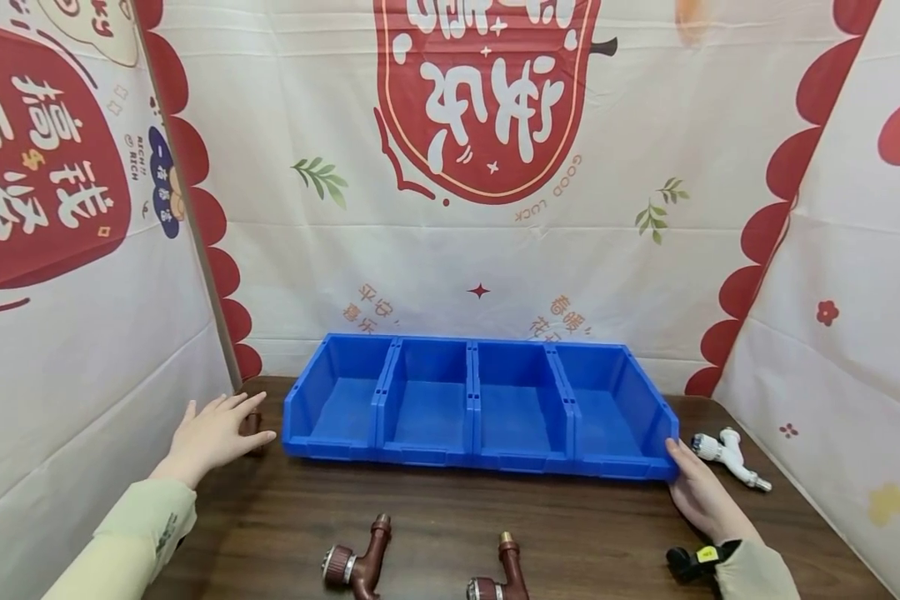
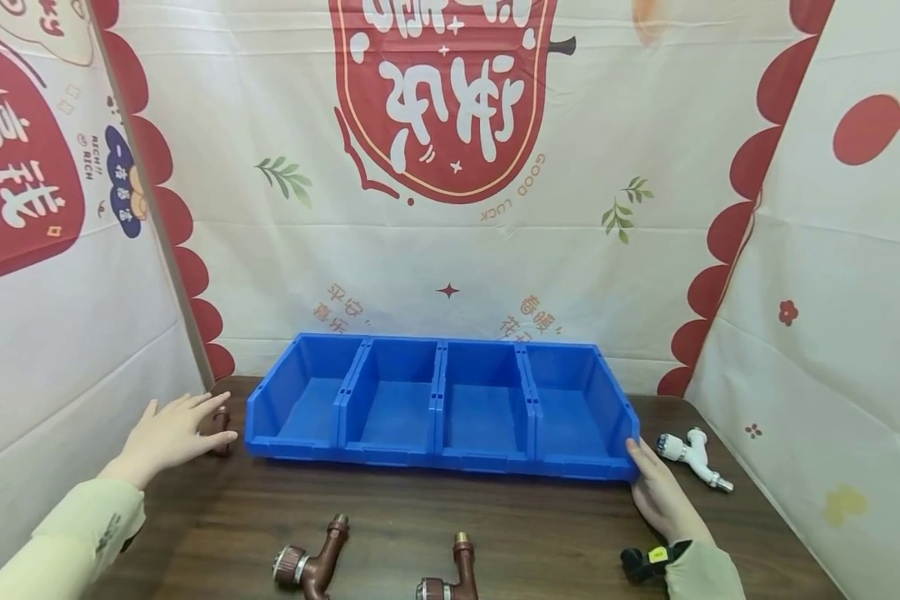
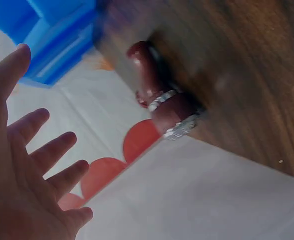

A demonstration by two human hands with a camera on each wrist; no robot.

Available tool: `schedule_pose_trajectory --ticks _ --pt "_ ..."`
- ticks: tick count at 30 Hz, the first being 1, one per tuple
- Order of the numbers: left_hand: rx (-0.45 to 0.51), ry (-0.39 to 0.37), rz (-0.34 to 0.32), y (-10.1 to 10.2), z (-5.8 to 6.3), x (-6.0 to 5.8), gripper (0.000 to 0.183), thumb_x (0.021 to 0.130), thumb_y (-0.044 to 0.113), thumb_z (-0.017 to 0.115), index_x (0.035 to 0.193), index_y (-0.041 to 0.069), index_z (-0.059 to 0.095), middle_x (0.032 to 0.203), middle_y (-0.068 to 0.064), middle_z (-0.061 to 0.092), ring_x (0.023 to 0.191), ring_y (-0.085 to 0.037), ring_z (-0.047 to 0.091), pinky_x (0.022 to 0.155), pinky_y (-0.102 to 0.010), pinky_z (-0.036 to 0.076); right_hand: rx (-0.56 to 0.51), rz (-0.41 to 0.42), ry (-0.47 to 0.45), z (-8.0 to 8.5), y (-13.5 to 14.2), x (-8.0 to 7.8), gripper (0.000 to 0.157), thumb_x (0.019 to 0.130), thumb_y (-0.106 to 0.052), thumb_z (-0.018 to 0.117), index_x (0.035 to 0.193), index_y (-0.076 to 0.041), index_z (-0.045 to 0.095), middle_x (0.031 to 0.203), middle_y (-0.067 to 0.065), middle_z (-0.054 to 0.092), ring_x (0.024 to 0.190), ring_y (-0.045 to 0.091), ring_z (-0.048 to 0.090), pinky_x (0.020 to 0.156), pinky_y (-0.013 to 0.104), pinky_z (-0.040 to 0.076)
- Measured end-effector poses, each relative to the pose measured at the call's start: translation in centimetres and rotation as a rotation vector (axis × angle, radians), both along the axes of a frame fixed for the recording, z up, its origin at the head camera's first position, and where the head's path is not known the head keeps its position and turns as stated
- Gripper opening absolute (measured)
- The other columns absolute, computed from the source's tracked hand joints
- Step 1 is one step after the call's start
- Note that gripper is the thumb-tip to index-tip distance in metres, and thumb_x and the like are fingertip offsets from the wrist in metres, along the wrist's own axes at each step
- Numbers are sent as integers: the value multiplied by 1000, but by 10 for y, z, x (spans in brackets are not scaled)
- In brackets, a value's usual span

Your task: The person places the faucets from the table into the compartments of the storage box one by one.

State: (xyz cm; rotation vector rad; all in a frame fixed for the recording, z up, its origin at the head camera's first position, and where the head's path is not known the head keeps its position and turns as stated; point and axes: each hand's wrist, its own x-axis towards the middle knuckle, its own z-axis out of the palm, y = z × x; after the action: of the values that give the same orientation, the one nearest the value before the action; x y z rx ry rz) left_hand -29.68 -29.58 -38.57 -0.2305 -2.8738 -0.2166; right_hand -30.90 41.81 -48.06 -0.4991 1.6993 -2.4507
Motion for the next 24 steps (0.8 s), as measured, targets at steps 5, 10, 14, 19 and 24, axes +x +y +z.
schedule_pose_trajectory --ticks 5,10,14,19,24 --pt "0 -33 20 -6 -7 -6 78 82 61 64 135 5 54 132 -31 50 124 -56 37 97 -76 17 -9 -4 2 1 0 1 66 108 -27 25 146 -12 -28 154 -7 -31 138 6 -26 109 26 -19" --pt "-5 -38 14 -9 -13 -9 75 83 58 65 133 3 56 129 -29 53 121 -55 41 93 -71 31 -15 -17 -18 1 0 2 67 108 -27 26 146 -11 -28 153 -4 -33 137 9 -29 109 29 -20" --pt "2 -67 24 -13 -22 -14 76 83 58 65 134 2 55 128 -30 53 117 -54 44 87 -69 38 -7 -37 -33 2 -1 2 69 108 -28 28 145 -11 -28 152 -2 -34 136 13 -32 109 30 -21" --pt "45 -149 56 -20 -33 -21 83 84 61 62 138 0 49 131 -32 49 116 -55 45 83 -69 41 8 -52 -38 4 -2 3 71 108 -29 29 146 -10 -28 152 1 -34 137 15 -31 109 31 -20" --pt "78 -192 69 -23 -39 -23 83 83 60 64 136 -3 51 129 -35 49 114 -57 45 82 -69 41 15 -50 -32 4 -2 4 70 108 -28 28 145 -9 -28 152 4 -34 137 16 -31 110 30 -19"
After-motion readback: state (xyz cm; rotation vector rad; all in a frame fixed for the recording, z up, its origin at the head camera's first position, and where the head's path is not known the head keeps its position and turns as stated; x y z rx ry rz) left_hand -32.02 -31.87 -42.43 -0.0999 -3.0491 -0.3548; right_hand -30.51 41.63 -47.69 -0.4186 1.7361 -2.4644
